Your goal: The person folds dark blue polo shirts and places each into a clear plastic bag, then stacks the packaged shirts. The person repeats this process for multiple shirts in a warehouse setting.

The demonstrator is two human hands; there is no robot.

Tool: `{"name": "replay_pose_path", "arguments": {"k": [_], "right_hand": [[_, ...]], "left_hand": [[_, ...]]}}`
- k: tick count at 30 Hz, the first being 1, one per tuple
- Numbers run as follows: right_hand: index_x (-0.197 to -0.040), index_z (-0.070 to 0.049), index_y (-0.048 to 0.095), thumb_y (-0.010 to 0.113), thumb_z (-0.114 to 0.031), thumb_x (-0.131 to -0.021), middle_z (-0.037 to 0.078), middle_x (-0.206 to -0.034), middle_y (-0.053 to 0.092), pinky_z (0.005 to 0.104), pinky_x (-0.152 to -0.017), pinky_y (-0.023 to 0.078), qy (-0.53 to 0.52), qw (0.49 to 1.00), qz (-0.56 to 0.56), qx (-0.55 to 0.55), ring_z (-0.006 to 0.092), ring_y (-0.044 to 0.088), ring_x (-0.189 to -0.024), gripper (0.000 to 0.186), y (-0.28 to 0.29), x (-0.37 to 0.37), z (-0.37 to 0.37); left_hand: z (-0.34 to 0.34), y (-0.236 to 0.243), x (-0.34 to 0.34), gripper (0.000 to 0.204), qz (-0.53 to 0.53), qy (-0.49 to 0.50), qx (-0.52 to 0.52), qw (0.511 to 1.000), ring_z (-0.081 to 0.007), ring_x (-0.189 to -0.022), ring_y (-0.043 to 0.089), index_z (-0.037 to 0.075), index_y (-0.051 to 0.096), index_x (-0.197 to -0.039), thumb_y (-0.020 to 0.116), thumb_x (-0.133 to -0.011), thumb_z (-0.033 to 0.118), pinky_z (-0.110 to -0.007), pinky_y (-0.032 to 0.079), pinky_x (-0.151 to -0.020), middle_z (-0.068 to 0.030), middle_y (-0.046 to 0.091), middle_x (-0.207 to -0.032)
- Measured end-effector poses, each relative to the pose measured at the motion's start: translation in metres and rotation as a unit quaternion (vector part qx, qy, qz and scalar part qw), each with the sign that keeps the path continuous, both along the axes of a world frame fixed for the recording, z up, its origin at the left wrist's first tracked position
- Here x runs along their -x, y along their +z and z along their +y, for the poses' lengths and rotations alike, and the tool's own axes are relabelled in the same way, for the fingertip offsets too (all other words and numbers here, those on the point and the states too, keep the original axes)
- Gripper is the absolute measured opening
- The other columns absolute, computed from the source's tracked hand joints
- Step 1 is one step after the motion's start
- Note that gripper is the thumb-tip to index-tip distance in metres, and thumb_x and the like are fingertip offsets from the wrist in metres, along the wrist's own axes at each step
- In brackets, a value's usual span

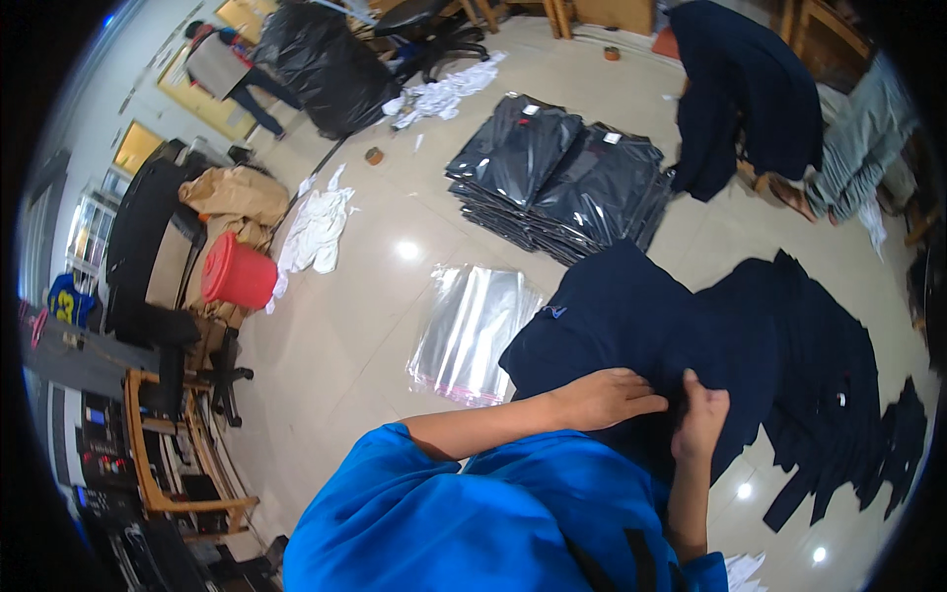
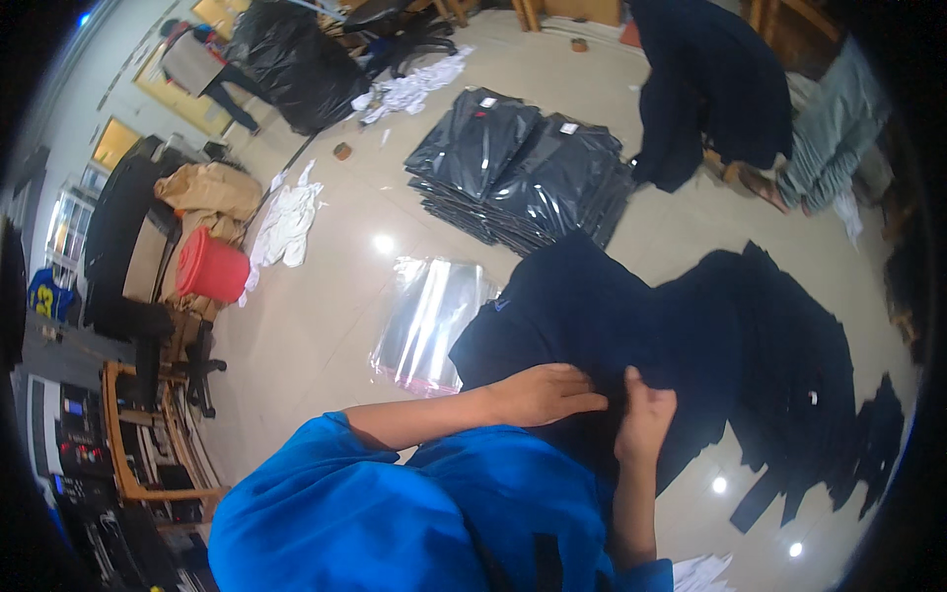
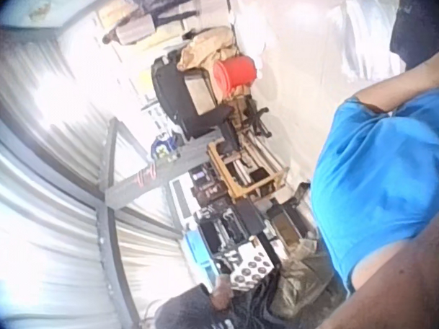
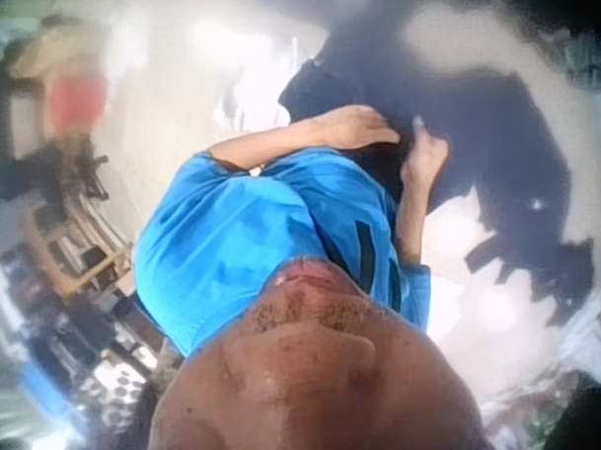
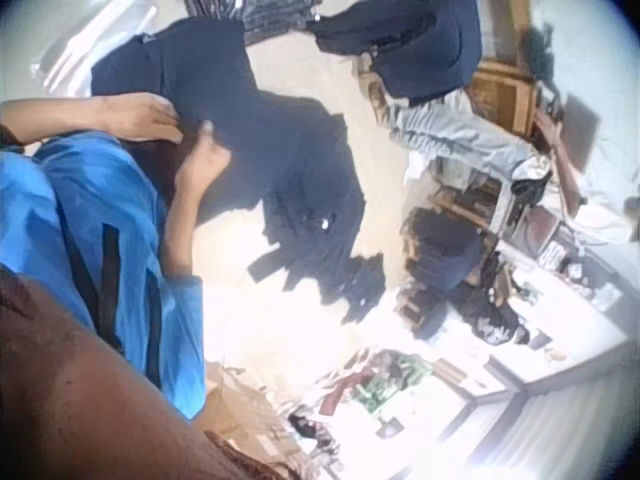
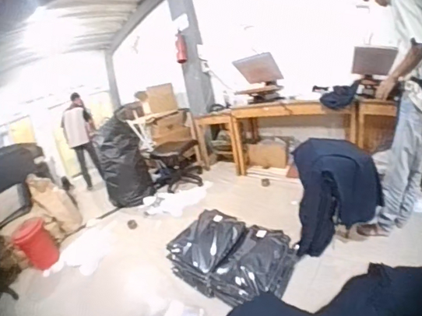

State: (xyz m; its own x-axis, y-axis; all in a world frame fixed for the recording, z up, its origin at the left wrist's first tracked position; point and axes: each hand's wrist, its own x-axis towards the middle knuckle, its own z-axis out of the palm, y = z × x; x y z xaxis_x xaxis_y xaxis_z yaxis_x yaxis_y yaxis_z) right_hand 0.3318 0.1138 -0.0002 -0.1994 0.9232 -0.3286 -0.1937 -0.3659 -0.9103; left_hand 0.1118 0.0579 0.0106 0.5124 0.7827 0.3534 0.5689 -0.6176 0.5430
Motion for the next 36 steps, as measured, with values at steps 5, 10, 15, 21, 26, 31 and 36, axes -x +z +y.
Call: {"name": "replay_pose_path", "arguments": {"k": [5,10,15,21,26,31,36], "right_hand": [[-0.125,-0.001,0.068,0.063,-0.022,-0.106,0.007,-0.121,0.074,0.0329,-0.102,0.055,-0.135,0.941,0.309,0.020,0.0192,0.069,-0.114,0.028,0.066,-0.013,0.003],[-0.142,0.006,0.059,0.054,-0.024,-0.110,0.016,-0.145,0.067,0.0363,-0.117,0.050,-0.042,0.876,0.471,-0.096,0.0250,0.066,-0.130,0.044,0.025,-0.103,0.006],[-0.142,0.000,0.061,0.056,-0.021,-0.108,0.014,-0.146,0.066,0.0403,-0.116,0.048,-0.215,0.903,0.368,-0.065,0.0252,0.065,-0.129,0.040,0.021,-0.132,-0.021],[-0.146,0.001,0.057,0.057,-0.015,-0.103,0.019,-0.146,0.064,0.0493,-0.123,0.041,-0.237,0.911,0.337,0.028,0.0317,0.059,-0.137,0.046,-0.020,-0.167,-0.050],[-0.147,0.006,0.053,0.060,-0.006,-0.089,0.018,-0.144,0.063,0.0466,-0.115,0.047,-0.192,0.968,0.163,0.011,0.0326,0.062,-0.131,0.060,-0.021,-0.171,-0.051],[-0.138,0.003,0.065,0.067,-0.027,-0.102,0.012,-0.125,0.073,0.0381,-0.096,0.057,-0.192,0.968,0.099,0.129,0.0228,0.071,-0.111,0.047,-0.010,-0.183,-0.048],[-0.125,0.000,0.074,0.074,-0.028,-0.104,0.004,-0.109,0.077,0.0270,-0.086,0.054,-0.165,0.969,-0.158,0.098,0.0110,0.070,-0.095,0.035,0.012,-0.158,-0.033]], "left_hand": [[0.014,0.012,0.033,0.060,0.071,0.136,-0.010,0.988,-0.0317,-0.137,0.056,0.007,0.065,-0.137,0.078,-0.078,0.007,-0.052,0.038,-0.122,-0.0137,0.064,-0.137],[0.002,0.018,0.080,0.045,0.053,0.228,-0.048,0.971,-0.0317,-0.112,0.060,0.011,0.067,-0.118,0.080,-0.076,0.008,-0.049,0.043,-0.112,-0.0086,0.062,-0.109],[-0.015,0.016,0.101,0.040,0.058,0.250,-0.026,0.966,-0.0311,-0.101,0.059,0.011,0.064,-0.106,0.081,-0.071,0.005,-0.045,0.045,-0.097,-0.0073,0.058,-0.099],[-0.015,0.002,0.107,0.034,0.002,0.194,-0.074,0.978,-0.0362,-0.107,0.061,0.010,0.061,-0.092,0.074,-0.061,0.001,-0.047,0.051,-0.092,-0.0113,0.061,-0.104],[-0.033,-0.036,0.131,0.032,0.032,0.249,-0.010,0.968,-0.0391,-0.098,0.063,0.007,0.063,-0.097,0.070,-0.068,-0.006,-0.048,0.049,-0.084,-0.0151,0.064,-0.102],[-0.037,-0.036,0.131,0.036,0.093,0.276,-0.004,0.957,-0.0343,-0.086,0.061,0.005,0.061,-0.095,0.069,-0.063,-0.010,-0.045,0.047,-0.084,-0.0124,0.059,-0.090],[-0.032,-0.043,0.143,0.035,0.041,0.230,-0.001,0.972,-0.0314,-0.079,0.061,0.003,0.059,-0.090,0.065,-0.059,-0.014,-0.043,0.050,-0.069,-0.0124,0.059,-0.087]]}}
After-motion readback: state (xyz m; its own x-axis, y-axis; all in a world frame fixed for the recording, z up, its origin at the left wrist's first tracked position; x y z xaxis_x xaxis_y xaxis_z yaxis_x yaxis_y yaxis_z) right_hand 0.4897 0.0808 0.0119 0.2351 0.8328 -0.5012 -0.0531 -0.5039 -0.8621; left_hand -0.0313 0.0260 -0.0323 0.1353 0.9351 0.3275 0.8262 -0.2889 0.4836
